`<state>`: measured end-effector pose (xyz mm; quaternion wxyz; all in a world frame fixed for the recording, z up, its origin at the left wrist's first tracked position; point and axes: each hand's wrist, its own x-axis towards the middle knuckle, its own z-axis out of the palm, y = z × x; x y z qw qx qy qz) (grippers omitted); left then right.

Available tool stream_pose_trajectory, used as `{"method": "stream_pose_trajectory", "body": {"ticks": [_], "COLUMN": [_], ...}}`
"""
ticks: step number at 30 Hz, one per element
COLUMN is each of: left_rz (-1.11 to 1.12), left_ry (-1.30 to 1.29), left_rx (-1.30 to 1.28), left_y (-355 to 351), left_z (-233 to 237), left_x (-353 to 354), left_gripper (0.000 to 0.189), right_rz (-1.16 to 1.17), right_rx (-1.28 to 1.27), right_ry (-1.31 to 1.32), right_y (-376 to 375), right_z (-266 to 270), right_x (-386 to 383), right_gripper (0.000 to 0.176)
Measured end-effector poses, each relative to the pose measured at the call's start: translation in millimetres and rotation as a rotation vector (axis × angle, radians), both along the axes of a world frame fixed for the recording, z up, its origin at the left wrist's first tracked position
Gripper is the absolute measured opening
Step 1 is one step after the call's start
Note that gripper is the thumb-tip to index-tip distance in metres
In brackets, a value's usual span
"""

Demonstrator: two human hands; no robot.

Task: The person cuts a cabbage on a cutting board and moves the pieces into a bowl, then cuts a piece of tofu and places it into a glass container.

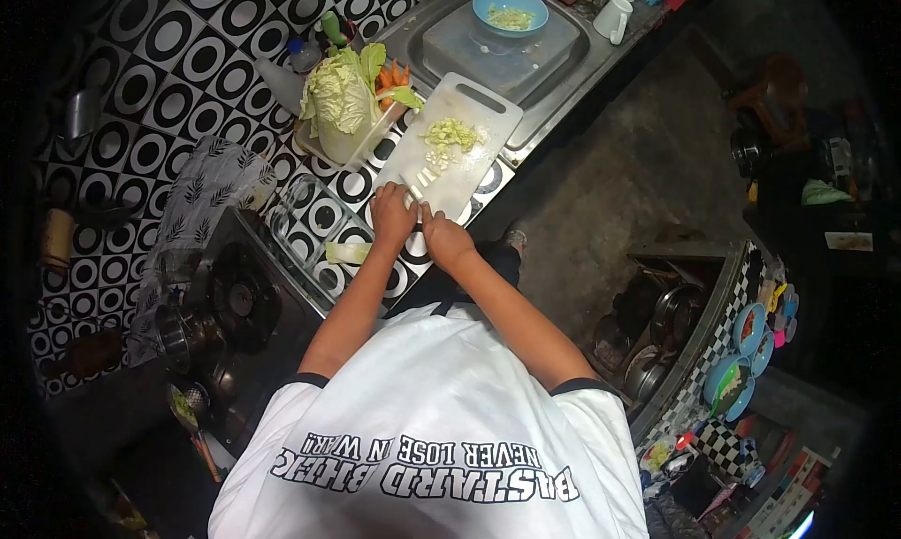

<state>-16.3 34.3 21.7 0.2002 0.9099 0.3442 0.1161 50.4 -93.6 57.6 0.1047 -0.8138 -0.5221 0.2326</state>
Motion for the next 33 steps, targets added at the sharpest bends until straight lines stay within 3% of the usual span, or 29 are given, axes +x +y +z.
{"method": "stream_pose_trajectory", "body": {"ticks": [33], "left_rz": [-0.001], "left_ry": [-0.052], "left_rx": [0.022], "left_y": [-1.0], "left_z": [-3.8], "left_x": [-0.5], "left_gripper": [0.03], "right_rz": [-0.049], "right_rx": [-0.147], "right_ry": [-0.025], "right_y": [3.3], "right_z": [15.5], "right_x": [-12.8], "right_gripper": [0.057]}}
